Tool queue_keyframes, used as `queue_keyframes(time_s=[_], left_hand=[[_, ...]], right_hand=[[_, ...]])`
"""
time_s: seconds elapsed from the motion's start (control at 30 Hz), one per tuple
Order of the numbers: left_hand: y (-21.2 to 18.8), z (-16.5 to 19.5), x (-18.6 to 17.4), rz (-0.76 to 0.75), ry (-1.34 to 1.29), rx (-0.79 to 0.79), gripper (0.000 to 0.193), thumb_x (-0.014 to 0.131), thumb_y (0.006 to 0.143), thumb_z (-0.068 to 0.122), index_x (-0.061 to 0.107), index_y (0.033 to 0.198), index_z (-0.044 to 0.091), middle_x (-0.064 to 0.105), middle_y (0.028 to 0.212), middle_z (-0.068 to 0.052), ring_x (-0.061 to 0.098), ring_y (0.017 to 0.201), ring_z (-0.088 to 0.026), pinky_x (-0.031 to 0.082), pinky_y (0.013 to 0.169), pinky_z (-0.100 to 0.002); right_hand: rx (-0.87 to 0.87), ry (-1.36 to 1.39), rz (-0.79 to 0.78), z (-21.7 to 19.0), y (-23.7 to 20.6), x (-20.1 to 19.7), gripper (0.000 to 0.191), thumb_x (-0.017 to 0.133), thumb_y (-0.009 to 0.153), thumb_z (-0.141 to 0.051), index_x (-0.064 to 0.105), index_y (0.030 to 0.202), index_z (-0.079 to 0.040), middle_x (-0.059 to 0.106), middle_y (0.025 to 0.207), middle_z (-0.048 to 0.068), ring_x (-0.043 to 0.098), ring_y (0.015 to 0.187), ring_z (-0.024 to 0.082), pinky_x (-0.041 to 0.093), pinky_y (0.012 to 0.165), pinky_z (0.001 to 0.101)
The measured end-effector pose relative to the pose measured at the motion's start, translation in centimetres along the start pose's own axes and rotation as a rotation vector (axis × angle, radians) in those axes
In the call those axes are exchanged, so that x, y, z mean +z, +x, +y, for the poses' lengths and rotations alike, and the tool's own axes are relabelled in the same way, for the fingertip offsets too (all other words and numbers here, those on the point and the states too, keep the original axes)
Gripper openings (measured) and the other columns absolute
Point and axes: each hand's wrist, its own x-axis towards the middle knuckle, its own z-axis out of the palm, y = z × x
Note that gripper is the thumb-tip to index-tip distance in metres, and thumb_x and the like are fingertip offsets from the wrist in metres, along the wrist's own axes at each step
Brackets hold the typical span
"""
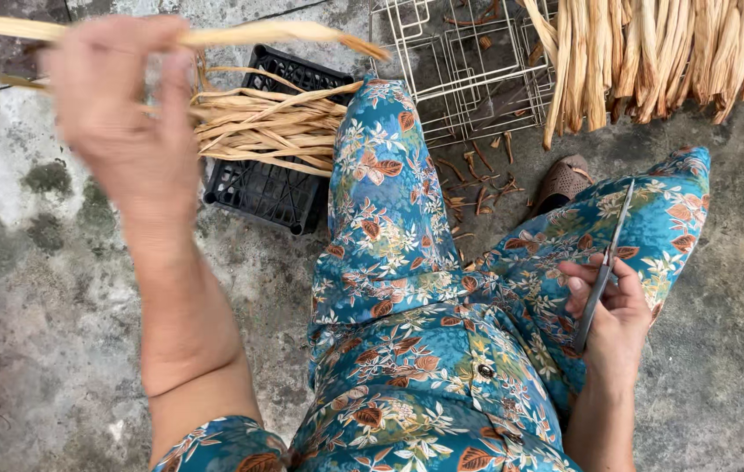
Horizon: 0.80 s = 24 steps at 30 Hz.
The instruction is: The person sits on the floor and trims the ends off long dried leaf strips with scissors, one strip at a time, and places the trimmed strips into a black plastic crate beside them. They occasionally pick up new strips from a wire rack and set trimmed pieces aside.
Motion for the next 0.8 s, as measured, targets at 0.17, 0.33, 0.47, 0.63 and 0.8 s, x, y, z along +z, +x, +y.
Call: queue_keyframes(time_s=[0.17, 0.33, 0.47, 0.63, 0.8], left_hand=[[-0.4, -7.0, 2.2, 0.025, 0.071, -0.031, 0.018, 0.079, 0.101, 0.005, 0.077, 0.116, 0.013, 0.065, 0.116, -0.003, 0.054, 0.111, -0.024, 0.047, 0.095, -0.041], [-6.2, -13.9, 12.0, -0.257, 0.168, -0.206, 0.021, 0.081, 0.095, 0.008, 0.075, 0.114, 0.014, 0.066, 0.125, -0.01, 0.061, 0.112, -0.037, 0.05, 0.095, -0.049], [-8.6, -13.5, 17.6, -0.41, 0.098, -0.199, 0.034, 0.083, 0.081, 0.01, 0.076, 0.114, 0.011, 0.065, 0.12, -0.019, 0.063, 0.104, -0.04, 0.051, 0.085, -0.048], [-5.1, -5.2, 23.6, -0.36, -0.233, -0.236, 0.017, 0.078, 0.093, 0.011, 0.076, 0.11, 0.01, 0.07, 0.101, -0.014, 0.069, 0.079, -0.028, 0.055, 0.074, -0.039], [-3.7, 7.3, 30.2, -0.555, -0.589, -0.26, 0.011, 0.074, 0.095, 0.018, 0.077, 0.105, 0.014, 0.076, 0.099, -0.008, 0.074, 0.082, -0.021, 0.057, 0.074, -0.033]], right_hand=[[0.018, -0.056, -0.01, 0.5, 0.7, 0.6, 0.042, 0.07, 0.095, 0.0, 0.056, 0.134, -0.004, 0.075, 0.113, 0.013, 0.061, 0.074, 0.006, 0.048, 0.063, 0.0191], [0.015, -0.018, -0.058, 0.6, 1.0, 0.7, 0.043, 0.07, 0.093, -0.001, 0.056, 0.133, -0.005, 0.075, 0.112, 0.014, 0.064, 0.077, 0.006, 0.049, 0.064, 0.0193], [0.048, -0.039, -0.019, 0.7, 1.2, 0.4, 0.044, 0.071, 0.092, -0.003, 0.057, 0.133, -0.005, 0.075, 0.108, 0.014, 0.057, 0.07, 0.007, 0.047, 0.061, 0.0214], [0.067, 0.141, -0.099, 1.6, 2.7, 1.0, 0.043, 0.071, 0.092, -0.008, 0.058, 0.133, -0.005, 0.076, 0.101, 0.012, 0.058, 0.067, 0.008, 0.047, 0.059, 0.0219], [0.054, 0.219, -0.17, 2.6, 4.6, 1.9, 0.044, 0.072, 0.091, -0.009, 0.057, 0.132, -0.006, 0.076, 0.099, 0.012, 0.062, 0.069, 0.01, 0.051, 0.063, 0.0239]])
